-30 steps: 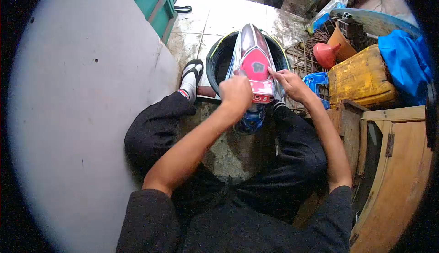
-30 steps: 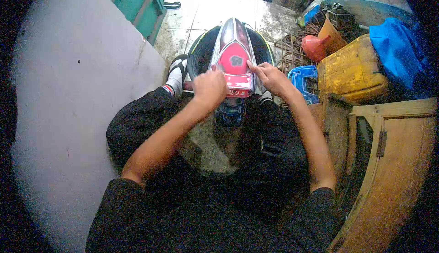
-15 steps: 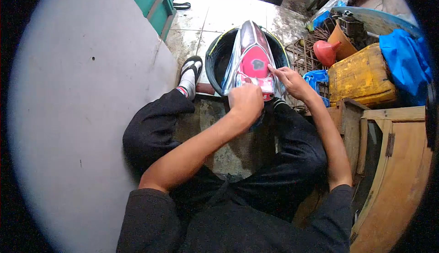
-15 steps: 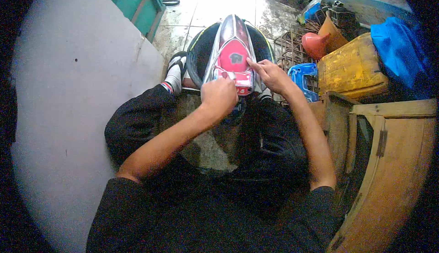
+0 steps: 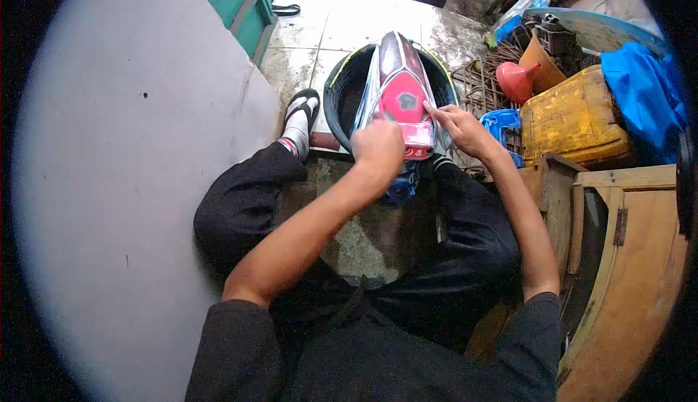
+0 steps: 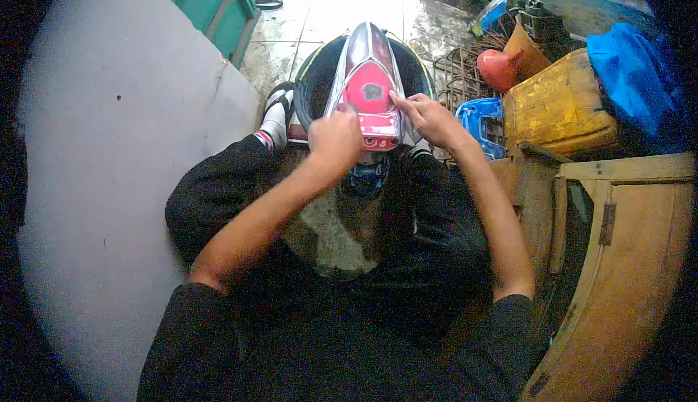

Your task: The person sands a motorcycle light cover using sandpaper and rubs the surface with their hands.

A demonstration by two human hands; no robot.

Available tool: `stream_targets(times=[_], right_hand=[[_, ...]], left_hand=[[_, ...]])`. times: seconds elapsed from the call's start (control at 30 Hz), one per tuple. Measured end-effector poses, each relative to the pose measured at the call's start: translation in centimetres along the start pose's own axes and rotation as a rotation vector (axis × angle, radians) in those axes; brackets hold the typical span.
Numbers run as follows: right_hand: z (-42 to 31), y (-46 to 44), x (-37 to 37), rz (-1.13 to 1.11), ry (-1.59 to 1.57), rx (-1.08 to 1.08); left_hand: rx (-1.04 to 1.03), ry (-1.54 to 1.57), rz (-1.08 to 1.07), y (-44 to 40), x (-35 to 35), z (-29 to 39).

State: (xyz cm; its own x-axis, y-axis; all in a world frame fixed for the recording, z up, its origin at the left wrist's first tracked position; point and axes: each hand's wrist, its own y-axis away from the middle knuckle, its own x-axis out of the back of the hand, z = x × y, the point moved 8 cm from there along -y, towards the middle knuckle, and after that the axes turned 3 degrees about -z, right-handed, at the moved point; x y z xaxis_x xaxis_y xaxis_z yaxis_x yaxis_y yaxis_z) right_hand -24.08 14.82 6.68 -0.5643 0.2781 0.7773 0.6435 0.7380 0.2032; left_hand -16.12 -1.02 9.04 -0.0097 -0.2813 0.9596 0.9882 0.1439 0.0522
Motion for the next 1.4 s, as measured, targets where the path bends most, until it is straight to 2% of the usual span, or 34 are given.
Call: stream_targets(times=[0.1, 0.23, 0.33, 0.47, 0.57, 0.6, 0.7, 0.83, 0.97, 1.0, 1.17, 1.23, 1.3, 1.37, 1.4], right_hand=[[0.0, -0.6, 0.1, -0.023, 0.016, 0.006], [-0.3, 0.0, 0.1, 0.019, 0.027, 0.025], [-0.4, -0.2, 0.2, 0.001, -0.046, 0.005], [-0.2, -0.2, 0.0, 0.003, -0.034, -0.032], [0.1, -0.2, -0.1, 0.03, 0.007, 0.018], [0.0, -0.2, 0.1, 0.023, -0.015, 0.009], [-0.2, -0.5, 0.1, 0.006, -0.045, -0.006], [-0.4, -0.1, 0.2, 0.018, -0.059, -0.026], [0.3, -0.6, -0.1, 0.017, -0.059, 0.0], [0.3, -0.7, -0.2, 0.002, -0.02, 0.015], [-0.4, -0.1, 0.1, -0.026, -0.037, -0.001], [-0.3, -0.3, 0.0, -0.014, -0.028, -0.014], [0.0, -0.4, -0.2, -0.021, -0.03, -0.05], [-0.8, -0.1, 0.2, 0.046, 0.024, 0.065], [-0.8, -0.1, 0.1, 0.029, 0.018, 0.03]], left_hand=[[-0.049, -0.079, -0.025, 1.1, 0.1, 1.0], [0.009, -0.076, 0.01, -0.5, -0.6, -0.5], [-0.086, -0.106, 0.048, 1.1, -0.5, 1.6], [-0.022, -0.09, 0.021, 0.1, -0.5, 0.4], [-0.025, -0.153, 0.052, 0.2, -0.7, 0.8], [-0.112, -0.145, 0.044, 0.7, -0.6, 1.6], [-0.079, -0.059, 0.019, 1.1, 0.0, 1.8], [-0.026, -0.097, 0.021, -0.5, 0.0, 1.0], [-0.119, -0.03, -0.007, 1.3, 0.6, 2.1], [-0.062, -0.006, 0.016, 0.6, 0.4, 1.4], [-0.065, -0.066, -0.036, 0.4, 0.3, 1.4], [-0.145, -0.073, -0.06, 1.7, 0.3, 2.4], [-0.114, -0.034, -0.017, 0.8, 0.8, 1.5], [-0.091, -0.022, 0.032, -0.8, 0.3, 0.1], [-0.097, -0.041, 0.028, -0.6, 0.2, 0.3]])
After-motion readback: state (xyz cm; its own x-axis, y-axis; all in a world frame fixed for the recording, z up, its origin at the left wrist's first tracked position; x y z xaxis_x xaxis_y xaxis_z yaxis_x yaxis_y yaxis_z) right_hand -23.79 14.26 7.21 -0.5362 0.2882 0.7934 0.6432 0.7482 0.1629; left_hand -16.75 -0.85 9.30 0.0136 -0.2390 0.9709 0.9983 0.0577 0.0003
